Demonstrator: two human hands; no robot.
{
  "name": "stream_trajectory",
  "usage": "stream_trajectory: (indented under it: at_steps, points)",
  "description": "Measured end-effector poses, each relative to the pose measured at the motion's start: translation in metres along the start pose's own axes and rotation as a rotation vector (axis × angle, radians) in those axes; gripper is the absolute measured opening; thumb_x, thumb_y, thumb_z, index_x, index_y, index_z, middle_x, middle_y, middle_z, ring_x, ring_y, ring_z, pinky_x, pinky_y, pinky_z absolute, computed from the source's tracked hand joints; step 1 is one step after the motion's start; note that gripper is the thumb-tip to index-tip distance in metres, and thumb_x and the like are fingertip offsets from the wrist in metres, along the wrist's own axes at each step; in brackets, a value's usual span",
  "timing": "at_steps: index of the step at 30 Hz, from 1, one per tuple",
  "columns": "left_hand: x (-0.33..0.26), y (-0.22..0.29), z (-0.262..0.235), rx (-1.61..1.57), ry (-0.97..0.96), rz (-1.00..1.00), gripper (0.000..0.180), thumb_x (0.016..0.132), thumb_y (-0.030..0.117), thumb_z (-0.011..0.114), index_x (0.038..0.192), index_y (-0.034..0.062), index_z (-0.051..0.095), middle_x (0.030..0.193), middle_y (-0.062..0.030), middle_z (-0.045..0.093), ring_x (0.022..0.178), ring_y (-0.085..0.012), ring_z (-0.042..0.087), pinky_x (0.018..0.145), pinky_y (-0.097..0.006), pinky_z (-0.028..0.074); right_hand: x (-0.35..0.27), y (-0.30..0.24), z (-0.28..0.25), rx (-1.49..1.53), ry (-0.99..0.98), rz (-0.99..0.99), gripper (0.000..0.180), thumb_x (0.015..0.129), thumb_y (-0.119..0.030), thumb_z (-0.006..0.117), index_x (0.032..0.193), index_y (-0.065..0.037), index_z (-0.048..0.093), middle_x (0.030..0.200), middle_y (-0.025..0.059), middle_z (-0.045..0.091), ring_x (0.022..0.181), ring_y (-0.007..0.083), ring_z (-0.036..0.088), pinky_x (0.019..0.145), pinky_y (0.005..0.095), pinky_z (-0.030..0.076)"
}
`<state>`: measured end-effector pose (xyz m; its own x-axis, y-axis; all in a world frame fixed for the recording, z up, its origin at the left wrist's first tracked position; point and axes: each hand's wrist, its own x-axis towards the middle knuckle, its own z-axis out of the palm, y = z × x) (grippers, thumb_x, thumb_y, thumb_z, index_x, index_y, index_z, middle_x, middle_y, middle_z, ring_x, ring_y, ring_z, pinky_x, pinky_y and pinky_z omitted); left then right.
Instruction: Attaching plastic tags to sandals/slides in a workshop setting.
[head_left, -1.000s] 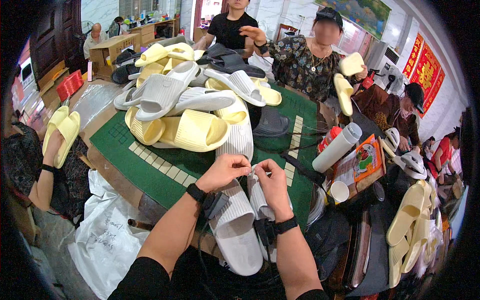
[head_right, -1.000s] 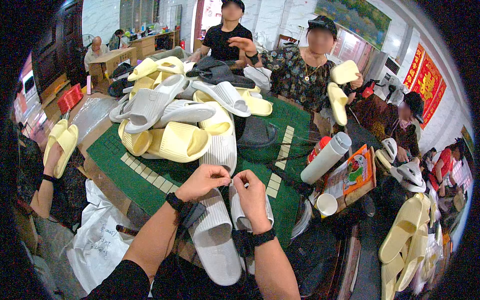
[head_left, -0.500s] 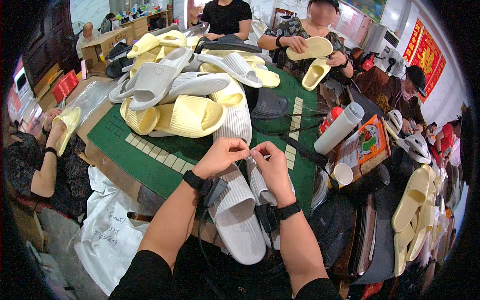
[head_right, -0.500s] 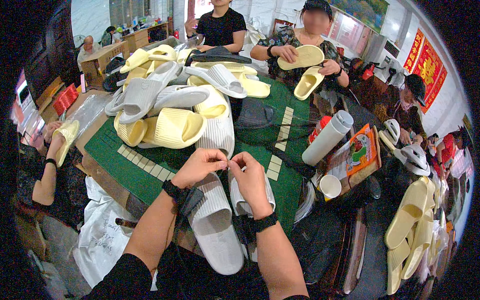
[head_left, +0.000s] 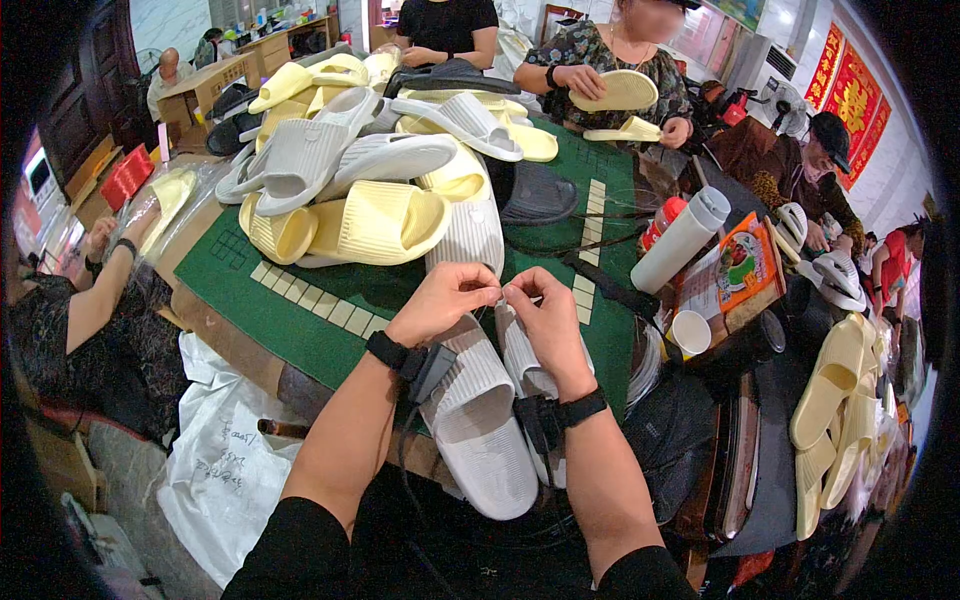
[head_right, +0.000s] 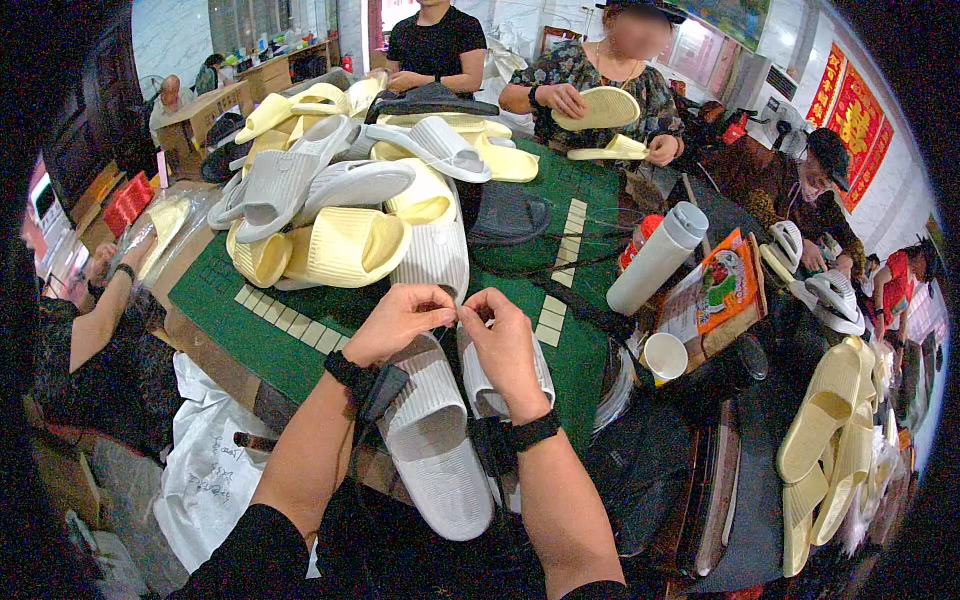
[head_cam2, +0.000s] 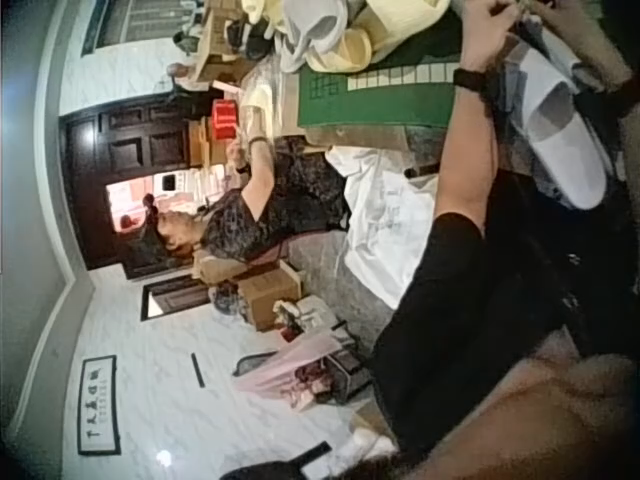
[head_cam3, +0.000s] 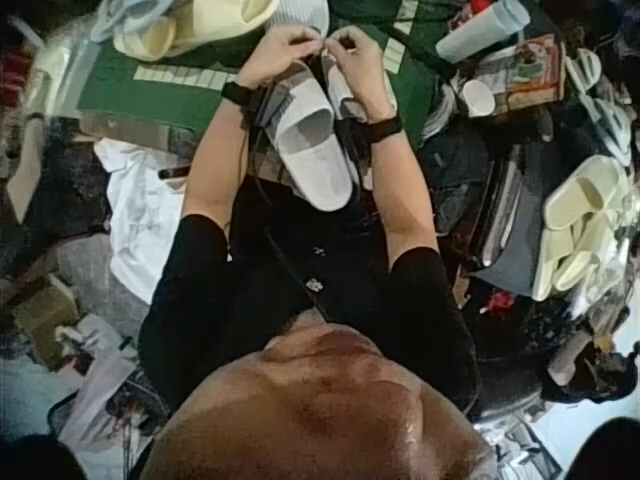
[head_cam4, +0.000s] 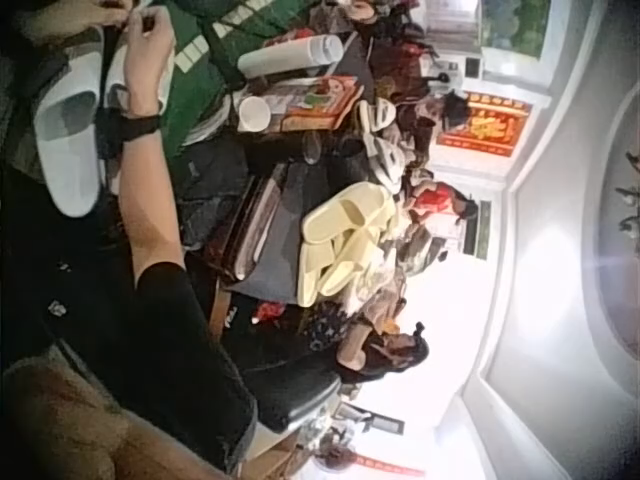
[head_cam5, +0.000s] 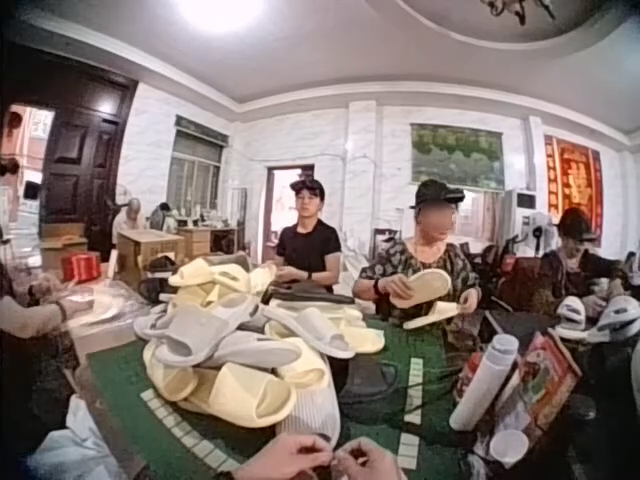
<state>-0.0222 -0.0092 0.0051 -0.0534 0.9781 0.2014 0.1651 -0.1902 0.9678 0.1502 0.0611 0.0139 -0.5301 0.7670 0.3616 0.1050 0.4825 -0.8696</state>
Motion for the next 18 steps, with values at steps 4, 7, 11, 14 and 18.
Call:
stream_trajectory:
  at_steps: [4,7,11,14,18]
  points:
    - [-0.001,-0.002,0.000,-0.017,0.003,-0.004,0.013,0.093,0.010,0.064,0.092,-0.0025,0.066,0.085,-0.0007,0.065,0.080,-0.0076,0.057,0.074,-0.024,0.048,-0.001,-0.002,0.002,0.020,-0.005,0.010,0.011,0.087,-0.008,0.066,0.087,0.003,0.062,0.075,0.0086,0.065,0.069,0.0150,0.059,0.067,0.0297,0.049]
    - [-0.001,0.002,0.001,-0.019,-0.013,-0.003,0.013,0.093,0.011,0.064,0.093,-0.0026,0.066,0.086,-0.0004,0.065,0.080,-0.0074,0.057,0.075,-0.024,0.048,0.000,0.000,0.001,0.012,-0.001,-0.006,0.010,0.087,-0.007,0.066,0.088,0.002,0.062,0.075,0.0077,0.065,0.070,0.0139,0.060,0.068,0.0290,0.049]
    - [0.000,-0.001,0.000,-0.045,0.002,0.020,0.011,0.091,0.008,0.065,0.091,-0.0024,0.066,0.082,0.0015,0.062,0.077,-0.0060,0.055,0.069,-0.023,0.046,-0.001,-0.009,0.001,0.056,0.006,0.081,0.010,0.088,-0.007,0.066,0.089,0.002,0.063,0.075,0.0063,0.065,0.071,0.0124,0.059,0.068,0.0280,0.048]
    - [0.001,-0.004,-0.001,-0.039,-0.005,0.021,0.012,0.092,0.010,0.065,0.092,-0.0022,0.066,0.084,0.0001,0.064,0.078,-0.0071,0.056,0.072,-0.024,0.047,-0.001,-0.007,0.000,0.062,0.042,0.071,0.010,0.088,-0.007,0.066,0.088,0.002,0.063,0.074,0.0051,0.064,0.070,0.0114,0.057,0.067,0.0274,0.047]
    - [0.000,-0.001,0.000,-0.055,-0.009,0.001,0.013,0.093,0.011,0.065,0.094,-0.0018,0.067,0.086,-0.0009,0.065,0.080,-0.0079,0.058,0.075,-0.025,0.048,-0.001,-0.006,0.000,0.051,0.030,0.028,0.010,0.088,-0.007,0.066,0.087,0.002,0.062,0.074,0.0049,0.063,0.069,0.0112,0.056,0.066,0.0272,0.047]
